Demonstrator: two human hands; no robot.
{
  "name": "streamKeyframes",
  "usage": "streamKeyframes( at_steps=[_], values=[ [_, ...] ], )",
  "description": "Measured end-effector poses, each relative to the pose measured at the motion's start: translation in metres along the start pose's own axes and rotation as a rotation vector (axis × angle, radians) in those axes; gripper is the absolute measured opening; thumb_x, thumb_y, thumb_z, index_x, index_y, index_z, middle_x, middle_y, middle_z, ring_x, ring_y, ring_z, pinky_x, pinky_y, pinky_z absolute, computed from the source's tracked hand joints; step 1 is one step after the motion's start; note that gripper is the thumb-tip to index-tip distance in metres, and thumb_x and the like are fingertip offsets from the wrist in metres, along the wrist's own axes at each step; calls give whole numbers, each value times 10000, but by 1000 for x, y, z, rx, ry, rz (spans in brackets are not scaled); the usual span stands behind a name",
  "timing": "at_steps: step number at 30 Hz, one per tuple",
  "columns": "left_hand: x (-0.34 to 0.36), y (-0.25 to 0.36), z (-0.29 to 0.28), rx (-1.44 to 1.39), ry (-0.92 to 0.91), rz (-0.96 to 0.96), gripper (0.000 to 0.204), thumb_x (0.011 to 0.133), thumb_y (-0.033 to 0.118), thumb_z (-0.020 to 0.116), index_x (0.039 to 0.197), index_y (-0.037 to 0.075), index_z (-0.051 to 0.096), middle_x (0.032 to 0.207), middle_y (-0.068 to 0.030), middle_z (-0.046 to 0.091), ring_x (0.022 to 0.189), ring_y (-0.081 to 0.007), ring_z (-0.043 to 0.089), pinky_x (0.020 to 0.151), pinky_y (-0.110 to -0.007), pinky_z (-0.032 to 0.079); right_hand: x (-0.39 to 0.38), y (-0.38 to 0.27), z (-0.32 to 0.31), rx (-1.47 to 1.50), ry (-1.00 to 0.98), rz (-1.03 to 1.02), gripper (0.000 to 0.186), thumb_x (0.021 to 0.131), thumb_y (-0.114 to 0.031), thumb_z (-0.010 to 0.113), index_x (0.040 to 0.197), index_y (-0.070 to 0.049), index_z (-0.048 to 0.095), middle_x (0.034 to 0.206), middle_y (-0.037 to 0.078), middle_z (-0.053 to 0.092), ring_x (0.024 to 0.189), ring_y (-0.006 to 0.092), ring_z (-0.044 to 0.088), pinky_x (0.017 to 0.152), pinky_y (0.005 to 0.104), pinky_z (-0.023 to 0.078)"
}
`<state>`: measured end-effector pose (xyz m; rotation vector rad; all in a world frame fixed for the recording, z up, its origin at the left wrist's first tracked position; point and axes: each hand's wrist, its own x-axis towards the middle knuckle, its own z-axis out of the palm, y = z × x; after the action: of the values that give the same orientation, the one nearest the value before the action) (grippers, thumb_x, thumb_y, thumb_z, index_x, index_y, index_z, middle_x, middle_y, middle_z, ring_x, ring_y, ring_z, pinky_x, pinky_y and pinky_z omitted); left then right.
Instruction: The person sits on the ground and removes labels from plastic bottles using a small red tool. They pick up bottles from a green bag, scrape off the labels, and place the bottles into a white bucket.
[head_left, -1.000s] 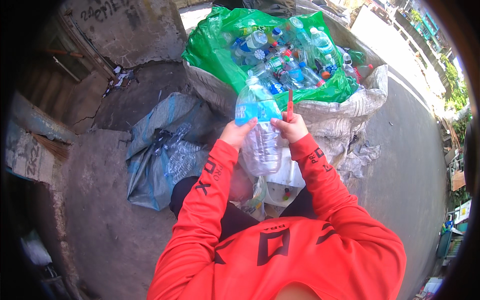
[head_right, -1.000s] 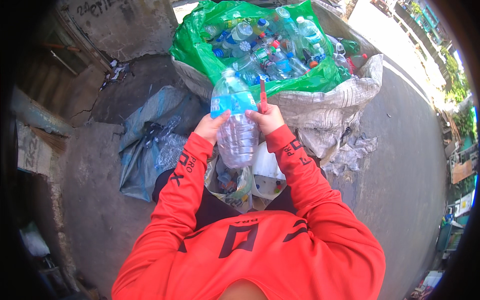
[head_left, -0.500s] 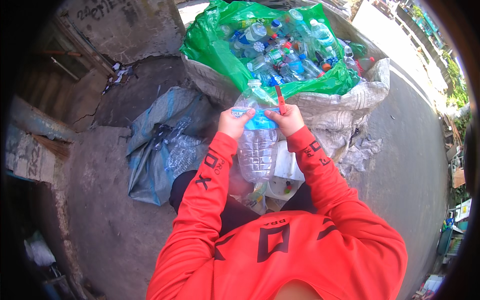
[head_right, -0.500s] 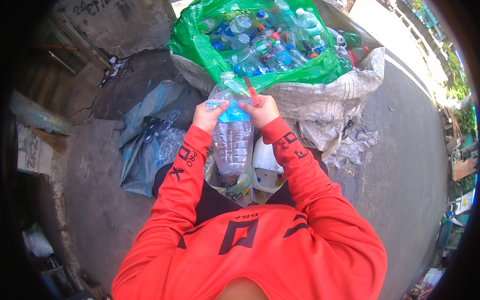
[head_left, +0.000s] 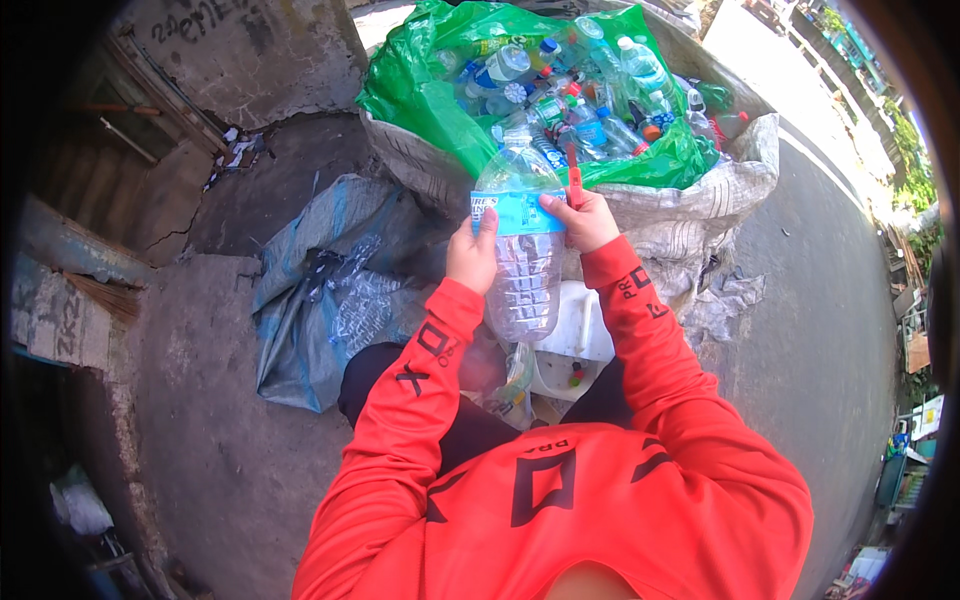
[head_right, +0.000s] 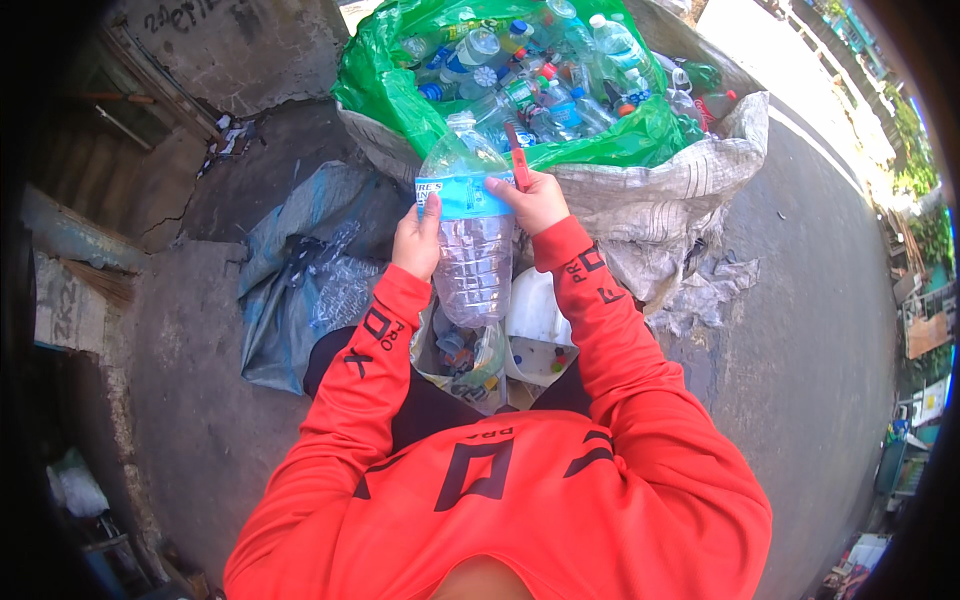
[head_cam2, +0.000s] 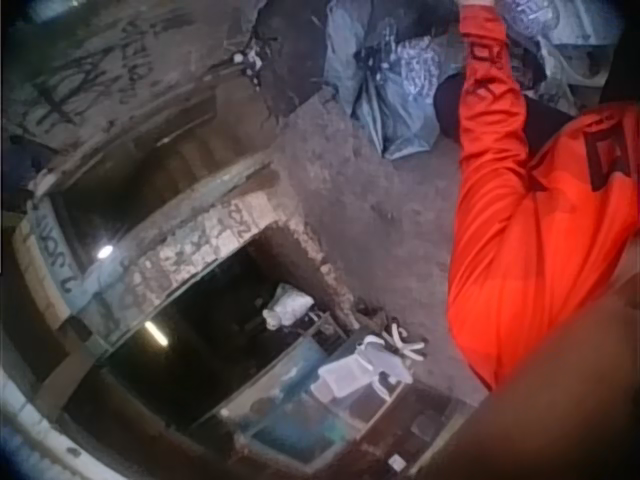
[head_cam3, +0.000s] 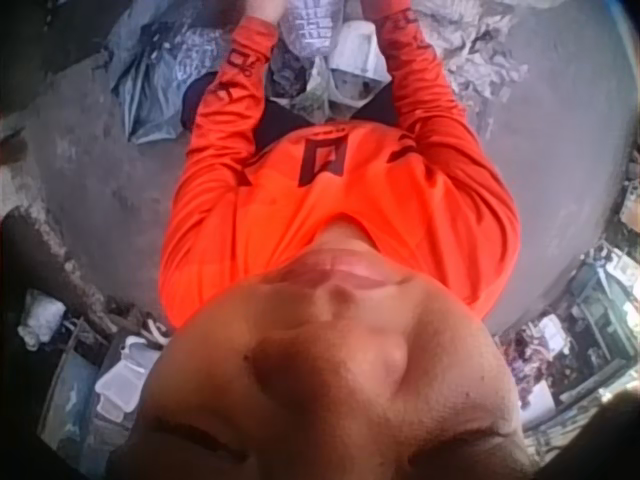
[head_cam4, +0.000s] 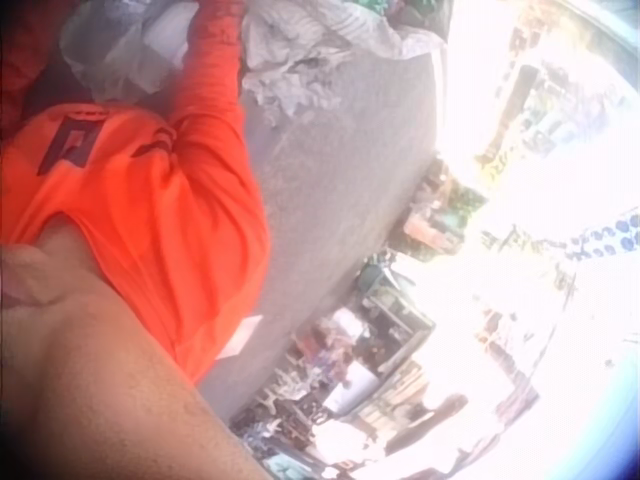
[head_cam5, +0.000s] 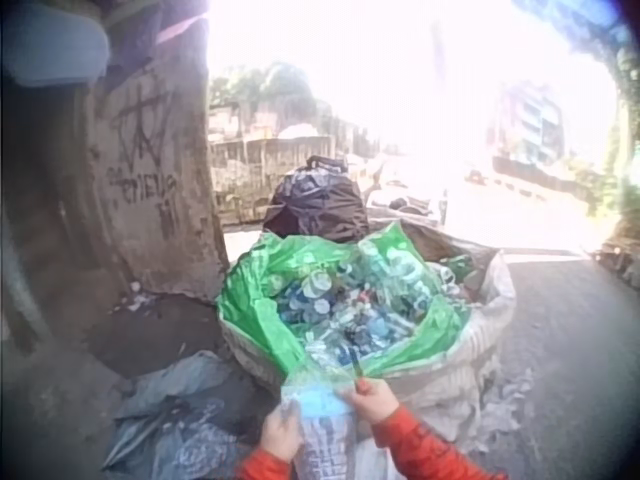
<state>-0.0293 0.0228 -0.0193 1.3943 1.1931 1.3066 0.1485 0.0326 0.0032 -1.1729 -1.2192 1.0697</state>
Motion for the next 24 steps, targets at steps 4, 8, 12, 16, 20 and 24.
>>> streamKeyframes(
  at_steps=[4,8,12,16,20,24],
  values=[
    [3,2,-5,131,179,70,394,895,362,482,1009,-5,571,881,-191,630,832,-335,612,727,-378,455,-12,-17,-3,60,46,-21,275,875,-194,558,1084,-16,556,692,-36,514,540,44,445,513,202,374],
    [4,9,0,228,242,112,332,890,302,485,977,-12,551,855,-209,620,804,-385,595,699,-415,452,-51,-36,19,-248,-56,-45,334,901,-72,433,1231,-58,484,695,-3,549,531,65,466,499,228,385],
    [-1,18,3,307,264,134,288,881,244,477,985,-22,517,835,-232,610,793,-406,585,683,-441,444,-58,-33,37,-593,-34,-246,452,850,-19,439,1283,-149,451,672,104,564,580,191,561,585,312,457],
    [-3,15,6,351,294,156,273,873,211,470,999,-29,497,822,-247,603,785,-417,578,673,-456,436,-54,-31,42,-791,18,-316,453,818,-22,460,1246,-170,484,748,167,593,665,300,597,616,373,469],
    [-4,21,7,357,339,206,277,873,210,468,994,-38,492,820,-259,595,773,-426,571,667,-464,432,-58,-30,41,-940,3,-274,434,809,-51,464,1217,-192,509,816,172,609,732,330,596,636,417,471],
    [-1,18,-3,331,277,140,288,876,219,464,988,-46,492,824,-262,594,778,-427,566,674,-468,426,-73,-42,36,-1102,-99,-139,424,810,-74,459,1209,-204,519,868,168,617,765,330,599,656,418,475]
  ],
)
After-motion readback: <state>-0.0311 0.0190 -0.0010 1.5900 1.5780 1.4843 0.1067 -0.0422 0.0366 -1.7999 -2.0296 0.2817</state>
